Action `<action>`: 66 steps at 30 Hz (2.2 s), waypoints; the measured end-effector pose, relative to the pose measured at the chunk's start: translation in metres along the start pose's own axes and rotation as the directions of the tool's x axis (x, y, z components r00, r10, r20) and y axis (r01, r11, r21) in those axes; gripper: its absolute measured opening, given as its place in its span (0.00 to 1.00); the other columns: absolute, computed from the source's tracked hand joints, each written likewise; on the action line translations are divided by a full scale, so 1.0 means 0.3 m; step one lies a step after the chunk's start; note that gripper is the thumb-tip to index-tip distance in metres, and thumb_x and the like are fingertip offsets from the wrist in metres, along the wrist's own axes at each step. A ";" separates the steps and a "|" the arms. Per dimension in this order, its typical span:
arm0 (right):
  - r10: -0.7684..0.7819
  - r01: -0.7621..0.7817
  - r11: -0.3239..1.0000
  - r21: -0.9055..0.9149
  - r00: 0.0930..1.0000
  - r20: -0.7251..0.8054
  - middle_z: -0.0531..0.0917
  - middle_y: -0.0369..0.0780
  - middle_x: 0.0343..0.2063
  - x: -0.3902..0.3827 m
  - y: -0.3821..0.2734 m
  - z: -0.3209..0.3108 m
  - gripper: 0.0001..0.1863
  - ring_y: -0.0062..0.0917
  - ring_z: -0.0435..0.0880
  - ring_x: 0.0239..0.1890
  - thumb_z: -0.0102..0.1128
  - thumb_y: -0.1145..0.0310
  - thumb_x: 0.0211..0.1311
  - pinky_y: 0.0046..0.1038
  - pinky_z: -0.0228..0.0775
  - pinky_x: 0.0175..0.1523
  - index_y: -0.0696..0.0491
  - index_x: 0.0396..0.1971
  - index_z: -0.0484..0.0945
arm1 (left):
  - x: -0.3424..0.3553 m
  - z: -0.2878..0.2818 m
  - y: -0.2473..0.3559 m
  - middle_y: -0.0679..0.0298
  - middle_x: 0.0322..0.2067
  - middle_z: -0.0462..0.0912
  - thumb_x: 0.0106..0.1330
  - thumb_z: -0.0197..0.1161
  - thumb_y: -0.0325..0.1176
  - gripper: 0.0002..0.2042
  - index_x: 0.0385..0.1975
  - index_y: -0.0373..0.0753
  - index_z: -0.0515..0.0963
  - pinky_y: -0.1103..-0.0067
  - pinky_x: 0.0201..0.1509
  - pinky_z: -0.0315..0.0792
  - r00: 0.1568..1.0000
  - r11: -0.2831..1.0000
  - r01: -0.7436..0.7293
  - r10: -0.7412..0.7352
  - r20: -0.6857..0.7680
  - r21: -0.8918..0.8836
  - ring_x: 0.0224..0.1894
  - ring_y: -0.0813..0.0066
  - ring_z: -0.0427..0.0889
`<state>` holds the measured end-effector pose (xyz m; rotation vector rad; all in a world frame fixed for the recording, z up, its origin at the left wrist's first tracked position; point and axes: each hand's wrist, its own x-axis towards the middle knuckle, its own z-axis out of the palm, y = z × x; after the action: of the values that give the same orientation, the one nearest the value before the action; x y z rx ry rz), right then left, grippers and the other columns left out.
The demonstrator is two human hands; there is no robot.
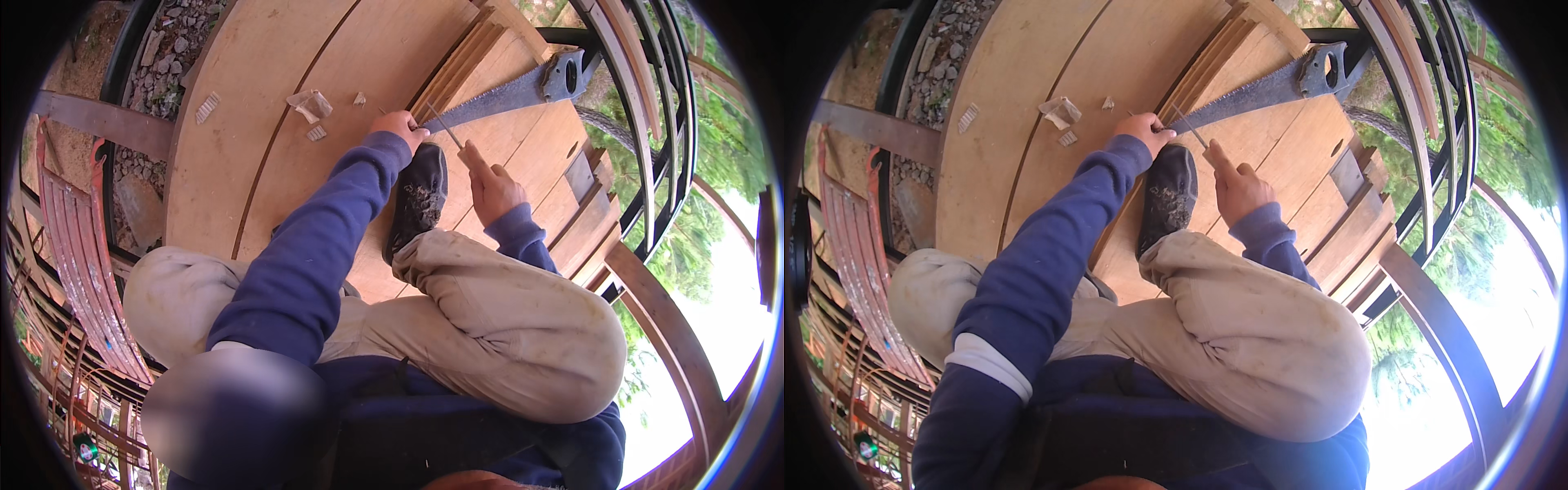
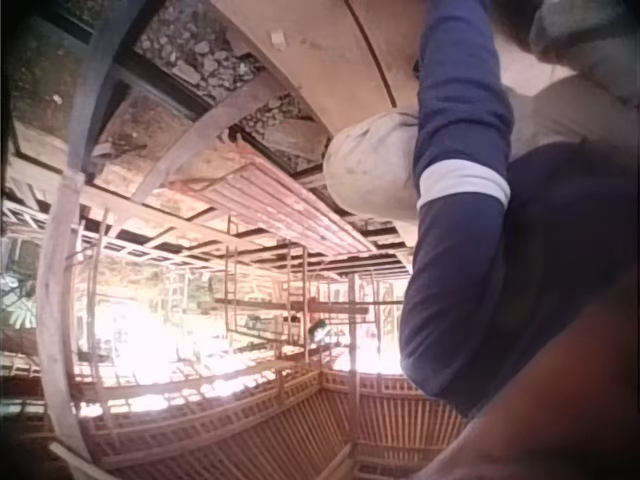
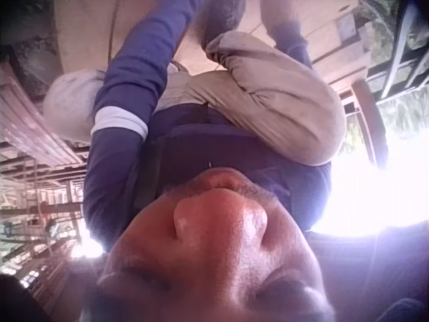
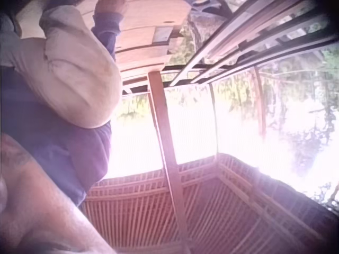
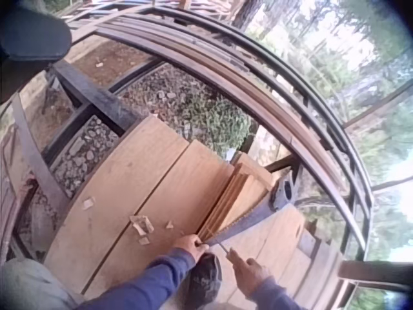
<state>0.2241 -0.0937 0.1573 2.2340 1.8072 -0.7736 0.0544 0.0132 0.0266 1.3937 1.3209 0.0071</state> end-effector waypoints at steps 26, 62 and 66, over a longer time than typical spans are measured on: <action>-0.014 0.026 0.996 -0.082 0.990 0.137 0.76 0.41 0.22 -0.053 0.067 -0.021 0.28 0.40 0.80 0.20 0.53 0.64 0.67 0.43 0.74 0.26 0.31 0.67 0.65 | 0.043 -0.003 0.042 0.53 0.32 0.85 0.58 0.70 0.46 0.17 0.31 0.36 0.81 0.68 0.45 0.76 0.991 0.995 0.064 -0.072 0.111 0.080 0.37 0.57 0.84; 0.039 -0.037 0.998 0.059 0.999 -0.023 0.81 0.49 0.28 0.054 -0.046 -0.028 0.25 0.48 0.83 0.31 0.46 0.59 0.72 0.46 0.76 0.40 0.30 0.68 0.63 | -0.006 0.027 -0.022 0.54 0.33 0.86 0.60 0.68 0.47 0.16 0.33 0.39 0.83 0.68 0.47 0.76 0.999 0.999 0.033 -0.033 -0.007 0.013 0.39 0.57 0.85; 0.004 -0.003 1.000 -0.023 0.999 0.035 0.79 0.46 0.24 -0.037 -0.013 -0.052 0.25 0.45 0.83 0.28 0.49 0.60 0.70 0.45 0.76 0.37 0.27 0.66 0.66 | -0.020 0.007 -0.002 0.54 0.34 0.86 0.60 0.68 0.47 0.15 0.33 0.39 0.83 0.68 0.47 0.77 0.997 0.996 0.071 -0.071 0.010 -0.051 0.39 0.57 0.85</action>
<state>0.2235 -0.0956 0.1767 2.1949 1.7869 -0.7824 0.0532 0.0076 0.0294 1.3018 1.3535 -0.0123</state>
